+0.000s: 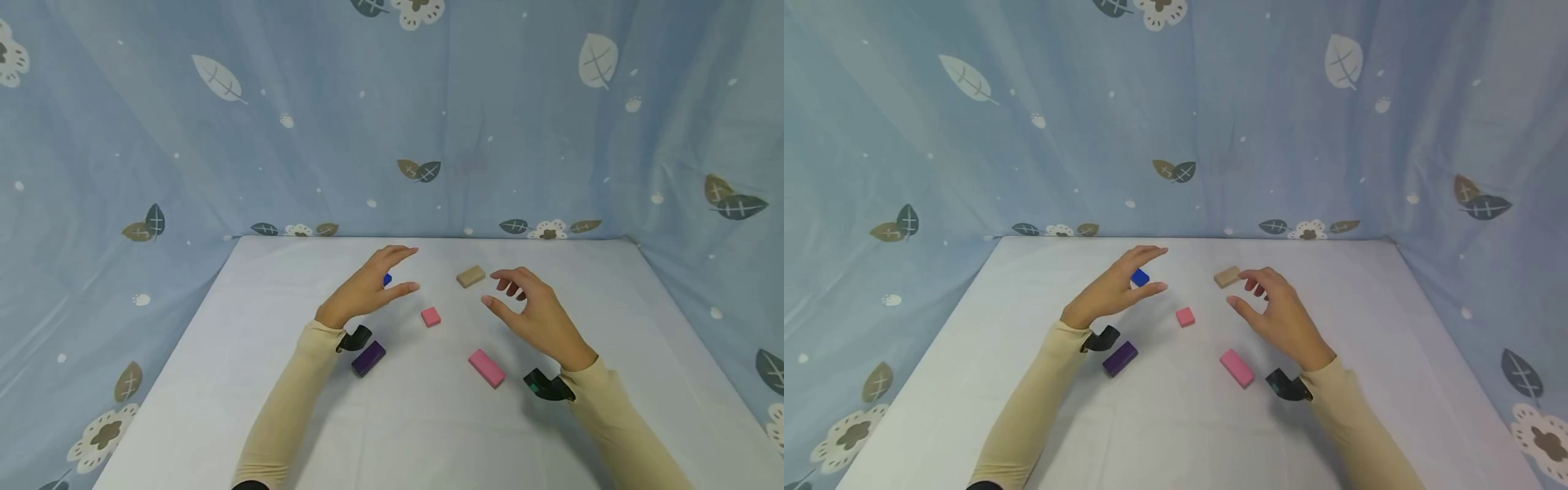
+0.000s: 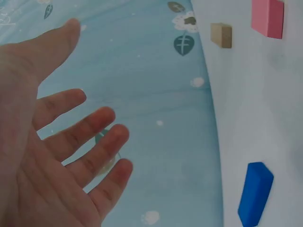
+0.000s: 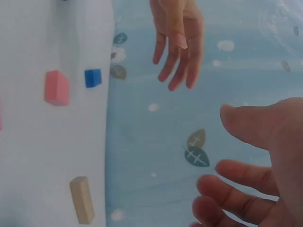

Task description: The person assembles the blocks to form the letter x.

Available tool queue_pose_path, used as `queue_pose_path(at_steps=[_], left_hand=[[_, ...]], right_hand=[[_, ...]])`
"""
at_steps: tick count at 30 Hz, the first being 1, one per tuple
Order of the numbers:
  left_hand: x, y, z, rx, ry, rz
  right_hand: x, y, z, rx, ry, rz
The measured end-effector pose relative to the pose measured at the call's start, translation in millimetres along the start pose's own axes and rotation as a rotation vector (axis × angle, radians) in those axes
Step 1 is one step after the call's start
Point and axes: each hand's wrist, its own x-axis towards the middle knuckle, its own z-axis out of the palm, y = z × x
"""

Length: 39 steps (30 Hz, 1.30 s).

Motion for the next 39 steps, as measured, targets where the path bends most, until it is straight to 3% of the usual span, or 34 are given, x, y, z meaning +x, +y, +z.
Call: queue_pose_path(at_steps=[5,16,31,39], left_hand=[[-2.3,-3.3,1.1,-0.001,-0.019,-0.025],[2.8,-13.5,2.8,-0.005,-0.044,0.023],[14.5,-26.0,5.5,-0.033,-0.188,-0.001],[20.4,-31.4,14.3,-0.043,-0.263,-0.028]], right_hand=[[-7.8,3.5,3.0,-0.001,-0.020,-0.010],[-27.8,11.1,8.5,-0.009,-0.084,-0.032],[-42.9,18.7,22.2,0.046,-0.153,-0.008],[-44.0,18.6,25.0,0.061,-0.218,0.029]])
